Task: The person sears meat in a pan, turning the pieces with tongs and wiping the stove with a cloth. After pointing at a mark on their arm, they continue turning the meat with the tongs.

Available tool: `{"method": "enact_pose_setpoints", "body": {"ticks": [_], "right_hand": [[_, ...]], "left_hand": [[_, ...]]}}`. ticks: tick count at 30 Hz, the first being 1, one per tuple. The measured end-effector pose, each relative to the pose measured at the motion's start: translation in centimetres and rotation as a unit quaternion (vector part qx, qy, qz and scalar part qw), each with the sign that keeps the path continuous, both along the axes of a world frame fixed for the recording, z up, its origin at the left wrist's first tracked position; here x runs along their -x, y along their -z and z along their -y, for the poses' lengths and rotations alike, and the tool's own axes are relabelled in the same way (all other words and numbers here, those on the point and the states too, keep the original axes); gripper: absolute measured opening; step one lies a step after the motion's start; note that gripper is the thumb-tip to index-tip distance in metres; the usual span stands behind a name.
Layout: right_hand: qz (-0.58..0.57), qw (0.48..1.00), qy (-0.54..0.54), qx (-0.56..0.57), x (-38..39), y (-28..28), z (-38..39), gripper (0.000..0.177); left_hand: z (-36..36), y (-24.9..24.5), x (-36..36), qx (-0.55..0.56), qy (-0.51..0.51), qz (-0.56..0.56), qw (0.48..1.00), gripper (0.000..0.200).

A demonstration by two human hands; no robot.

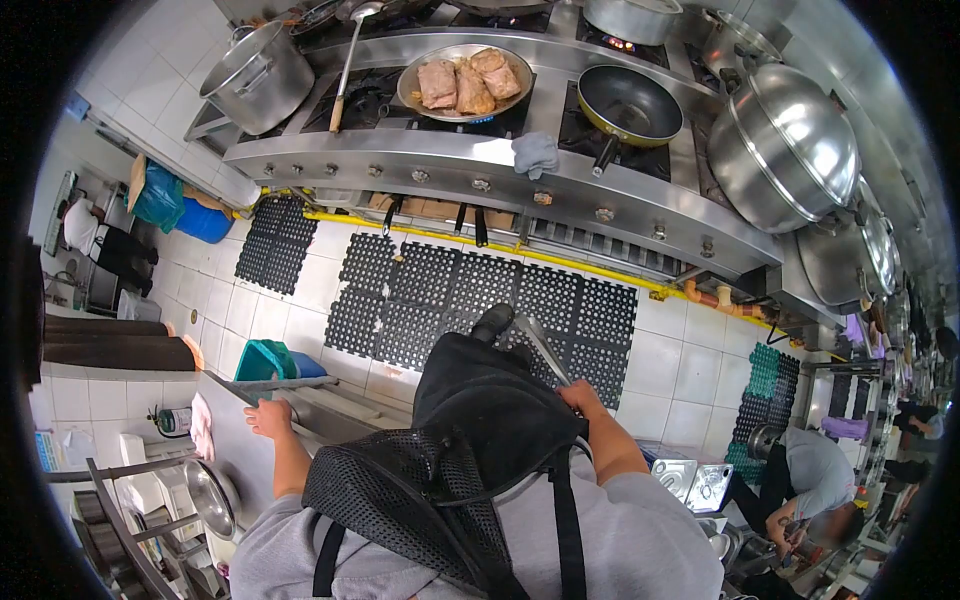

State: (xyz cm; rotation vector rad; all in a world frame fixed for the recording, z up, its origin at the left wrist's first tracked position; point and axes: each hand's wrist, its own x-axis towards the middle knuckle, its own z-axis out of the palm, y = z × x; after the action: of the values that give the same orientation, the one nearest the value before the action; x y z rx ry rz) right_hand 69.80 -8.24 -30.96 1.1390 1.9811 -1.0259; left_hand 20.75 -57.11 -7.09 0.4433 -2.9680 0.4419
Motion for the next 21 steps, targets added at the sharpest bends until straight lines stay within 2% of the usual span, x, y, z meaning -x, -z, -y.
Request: {"method": "enact_pose_setpoints", "body": {"ticks": [3, 6, 8, 13, 15, 17, 18, 21], "right_hand": [[-0.031, 0.999, 0.024, 0.006, -0.3, 0.3, 0.0, 0.057], [-0.032, 0.999, -0.037, -0.016, -0.3, 0.6, 0.0, 0.057], [-0.02, 1.0, 0.016, -0.016, -0.3, 1.0, 0.1, 0.057], [-0.017, 0.999, 0.033, -0.002, -0.5, 1.0, 0.0, 0.058], [-0.021, 0.999, 0.03, 0.003, -0.4, 0.6, -0.1, 0.058], [-0.032, 0.999, -0.044, 0.001, -0.4, 0.6, -0.3, 0.057], [-0.032, 0.999, -0.044, 0.001, -0.5, 0.7, -0.2, 0.057], [-0.044, 0.999, 0.019, -0.002, -0.6, 1.0, 0.0, 0.057]], "left_hand": [[-0.1, -0.1, -0.1, -0.001, 0.002, -0.002, 1.0, 0.038], [0.0, 0.1, 0.1, 0.0, -0.002, -0.001, 1.0, 0.039], [0.0, 0.0, 0.2, -0.002, -0.008, 0.004, 1.0, 0.04], [-0.3, 0.1, 0.0, 0.01, -0.003, -0.027, 1.0, 0.031], [-0.1, 0.0, 0.2, 0.001, -0.011, 0.008, 1.0, 0.04], [-0.1, 0.2, 0.0, 0.006, -0.003, -0.012, 1.0, 0.036], [-0.2, 0.2, -0.1, 0.01, 0.006, -0.032, 0.999, 0.032], [-0.1, 0.3, 0.0, 0.01, 0.002, -0.027, 1.0, 0.032]]}}
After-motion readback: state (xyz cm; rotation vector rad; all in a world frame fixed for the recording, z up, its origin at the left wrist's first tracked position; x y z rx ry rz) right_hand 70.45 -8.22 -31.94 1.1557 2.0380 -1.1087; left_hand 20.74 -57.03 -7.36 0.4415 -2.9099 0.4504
